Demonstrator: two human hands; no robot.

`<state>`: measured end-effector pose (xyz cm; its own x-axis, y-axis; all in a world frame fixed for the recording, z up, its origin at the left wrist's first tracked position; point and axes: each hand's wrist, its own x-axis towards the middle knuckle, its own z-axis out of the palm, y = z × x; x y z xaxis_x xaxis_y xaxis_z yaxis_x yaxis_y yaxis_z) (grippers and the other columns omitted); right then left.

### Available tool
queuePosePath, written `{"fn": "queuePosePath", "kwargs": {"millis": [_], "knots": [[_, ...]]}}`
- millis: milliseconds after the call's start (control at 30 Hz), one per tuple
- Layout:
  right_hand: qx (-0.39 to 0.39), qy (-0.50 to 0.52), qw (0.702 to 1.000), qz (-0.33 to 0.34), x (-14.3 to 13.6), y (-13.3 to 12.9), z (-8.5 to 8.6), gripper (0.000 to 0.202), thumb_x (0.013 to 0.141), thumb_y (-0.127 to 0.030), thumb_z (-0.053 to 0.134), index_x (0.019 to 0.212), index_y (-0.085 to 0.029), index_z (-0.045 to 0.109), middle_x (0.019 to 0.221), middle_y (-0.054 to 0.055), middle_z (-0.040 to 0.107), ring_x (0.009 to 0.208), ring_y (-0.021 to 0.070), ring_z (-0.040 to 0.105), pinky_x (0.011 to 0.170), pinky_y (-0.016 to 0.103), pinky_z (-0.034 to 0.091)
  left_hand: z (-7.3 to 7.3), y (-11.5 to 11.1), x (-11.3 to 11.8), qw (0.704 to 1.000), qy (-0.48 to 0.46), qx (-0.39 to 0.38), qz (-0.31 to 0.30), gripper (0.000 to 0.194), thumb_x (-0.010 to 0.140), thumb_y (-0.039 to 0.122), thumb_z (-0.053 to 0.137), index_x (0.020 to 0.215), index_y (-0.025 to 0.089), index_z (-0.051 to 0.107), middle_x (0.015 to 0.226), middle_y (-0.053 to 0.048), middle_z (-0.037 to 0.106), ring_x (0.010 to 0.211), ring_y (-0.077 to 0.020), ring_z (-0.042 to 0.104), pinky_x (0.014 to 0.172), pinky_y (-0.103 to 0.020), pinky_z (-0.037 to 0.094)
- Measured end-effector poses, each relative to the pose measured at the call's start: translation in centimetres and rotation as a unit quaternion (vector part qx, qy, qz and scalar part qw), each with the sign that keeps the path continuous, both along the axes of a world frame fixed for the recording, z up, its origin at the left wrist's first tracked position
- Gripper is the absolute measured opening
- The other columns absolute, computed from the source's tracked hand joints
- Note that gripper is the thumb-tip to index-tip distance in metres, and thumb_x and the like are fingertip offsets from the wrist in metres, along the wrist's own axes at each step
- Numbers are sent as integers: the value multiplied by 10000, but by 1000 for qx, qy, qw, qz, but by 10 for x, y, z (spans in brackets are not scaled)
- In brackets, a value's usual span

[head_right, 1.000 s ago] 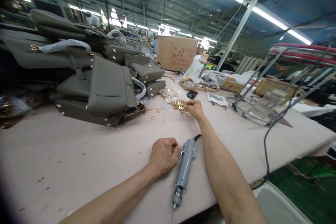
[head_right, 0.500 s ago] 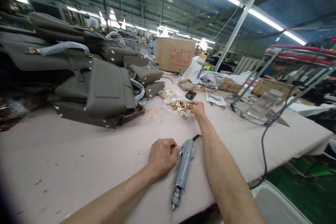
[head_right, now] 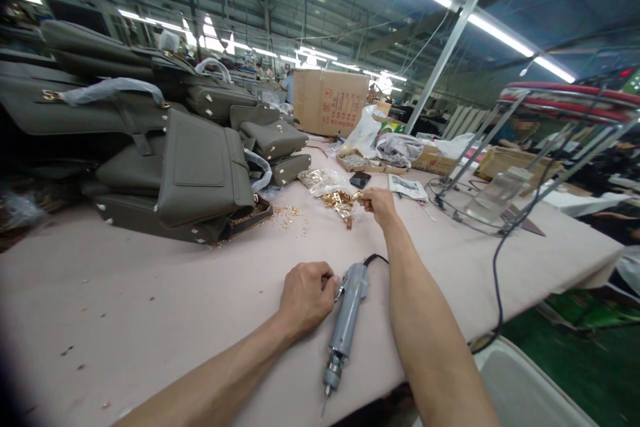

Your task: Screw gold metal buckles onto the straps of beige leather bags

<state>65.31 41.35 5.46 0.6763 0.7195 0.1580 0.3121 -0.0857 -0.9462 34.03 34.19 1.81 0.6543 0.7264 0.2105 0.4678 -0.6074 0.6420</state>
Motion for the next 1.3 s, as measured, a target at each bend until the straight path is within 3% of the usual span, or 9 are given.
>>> {"fn": "queuePosePath", "kwargs": {"millis": [133, 200, 267, 400, 500, 700, 967, 1133, 1300], "knots": [[-19, -79, 995, -64, 19, -18, 17, 162, 648, -302, 637, 587, -185, 544, 588, 60, 575, 577, 163, 507, 518, 263, 369, 0, 0, 0, 1000, 0, 2, -2, 244, 921, 311, 572, 842, 225, 786, 820, -60, 777, 794, -236, 709, 732, -317, 476], [-54, -199, 967, -150, 21, -21, 21, 182, 679, -316, 673, 594, -180, 588, 657, 93, 627, 694, 214, 578, 594, 286, 418, 0, -1, 0, 1000, 0, 2, -3, 245, 924, 313, 571, 839, 226, 784, 821, -57, 776, 798, -235, 710, 733, -316, 476], [-98, -321, 925, -178, 14, -19, 23, 196, 736, -351, 698, 660, -174, 663, 748, 109, 685, 783, 241, 625, 665, 303, 455, 1, -1, 1, 1000, 2, 0, 0, 244, 923, 313, 574, 840, 226, 787, 821, -55, 777, 805, -235, 714, 735, -315, 477], [-215, -303, 926, 65, -12, -10, 16, 267, 725, -418, 814, 734, -163, 736, 705, 81, 710, 630, 194, 646, 571, 264, 462, 4, -1, 0, 1000, 14, -11, -1, 250, 928, 319, 574, 865, 230, 799, 836, -56, 780, 807, -224, 713, 741, -308, 479], [-277, -257, 913, 156, -22, -6, 7, 267, 612, -346, 900, 656, -150, 724, 628, 65, 690, 535, 172, 628, 480, 226, 436, 5, -1, 0, 1000, 19, -12, -3, 253, 930, 313, 570, 873, 229, 802, 842, -60, 780, 810, -220, 708, 748, -304, 477], [-270, -213, 921, 183, -19, -7, 2, 138, 556, -118, 801, 668, -143, 725, 597, 33, 677, 544, 173, 638, 483, 205, 448, 3, 0, 1, 1000, 10, -8, -5, 252, 928, 305, 566, 848, 224, 791, 813, -56, 772, 774, -208, 699, 722, -295, 459], [-267, -262, 914, 159, -14, -6, -4, 41, 676, -133, 740, 716, -135, 731, 619, 25, 677, 523, 130, 602, 477, 184, 409, 4, -1, 1, 1000, 9, -8, -1, 258, 928, 325, 571, 861, 229, 801, 831, -61, 778, 793, -224, 704, 734, -306, 478], [-256, -200, 936, 140, -11, -4, -8, 317, 641, -175, 835, 944, -137, 752, 604, 14, 667, 465, 135, 578, 442, 192, 428, 2, -1, 0, 1000, 7, 0, -1, 257, 925, 319, 570, 852, 228, 799, 827, -61, 776, 795, -227, 705, 739, -312, 482], [-236, -148, 945, 170, -12, -5, -9, 259, 607, -215, 869, 771, -140, 683, 596, 27, 655, 482, 148, 588, 441, 206, 452, 0, -1, 0, 1000, -4, 6, 1, 245, 914, 311, 578, 836, 224, 793, 802, -57, 772, 771, -225, 700, 708, -308, 464]]}}
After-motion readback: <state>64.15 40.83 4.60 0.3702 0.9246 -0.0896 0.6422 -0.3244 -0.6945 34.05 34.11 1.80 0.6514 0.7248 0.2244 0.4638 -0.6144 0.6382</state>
